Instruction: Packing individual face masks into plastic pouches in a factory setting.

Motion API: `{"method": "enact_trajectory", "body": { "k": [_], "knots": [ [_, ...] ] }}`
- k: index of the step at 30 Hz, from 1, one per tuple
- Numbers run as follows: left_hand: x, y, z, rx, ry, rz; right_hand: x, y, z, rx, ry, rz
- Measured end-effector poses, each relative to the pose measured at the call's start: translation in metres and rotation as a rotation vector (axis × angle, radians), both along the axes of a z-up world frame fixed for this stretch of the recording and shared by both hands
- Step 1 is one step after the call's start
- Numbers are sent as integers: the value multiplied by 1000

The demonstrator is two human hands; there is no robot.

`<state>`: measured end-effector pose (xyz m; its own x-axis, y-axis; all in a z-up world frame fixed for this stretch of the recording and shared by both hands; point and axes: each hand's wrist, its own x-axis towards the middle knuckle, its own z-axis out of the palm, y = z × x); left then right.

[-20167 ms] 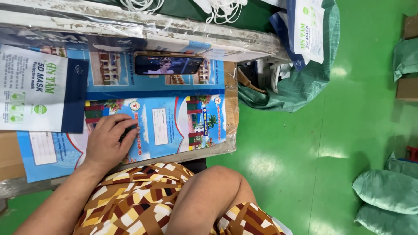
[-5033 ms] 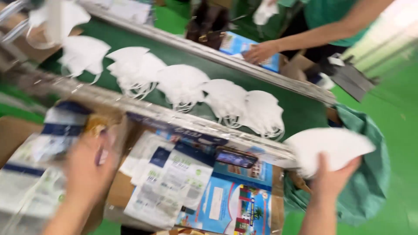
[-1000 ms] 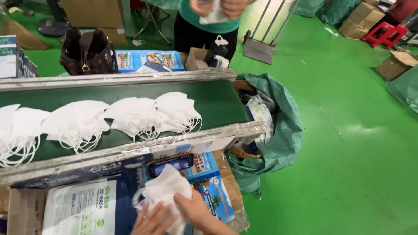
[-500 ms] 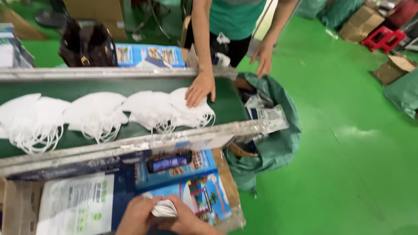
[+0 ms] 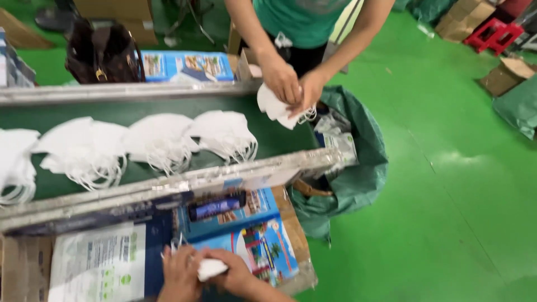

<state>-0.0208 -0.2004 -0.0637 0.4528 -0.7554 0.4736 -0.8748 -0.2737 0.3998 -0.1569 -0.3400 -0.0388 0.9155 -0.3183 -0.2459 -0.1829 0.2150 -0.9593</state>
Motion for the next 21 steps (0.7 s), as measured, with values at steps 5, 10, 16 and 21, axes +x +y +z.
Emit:
{"method": "enact_trajectory", "body": {
  "k": [5,10,16,21],
  "knots": [
    [-13,11,8,-328,16,-226,2,-11,1,-303,-251,128],
    [-9,27,8,-22,239,-288,6,-11,33,-667,-392,188],
    [16,40,19,22,363,-106,4,-28,60,-836,-241,286],
    [61,90,61,-181,251,315,-16,-48,122,-432,-24,624]
  ]
}}
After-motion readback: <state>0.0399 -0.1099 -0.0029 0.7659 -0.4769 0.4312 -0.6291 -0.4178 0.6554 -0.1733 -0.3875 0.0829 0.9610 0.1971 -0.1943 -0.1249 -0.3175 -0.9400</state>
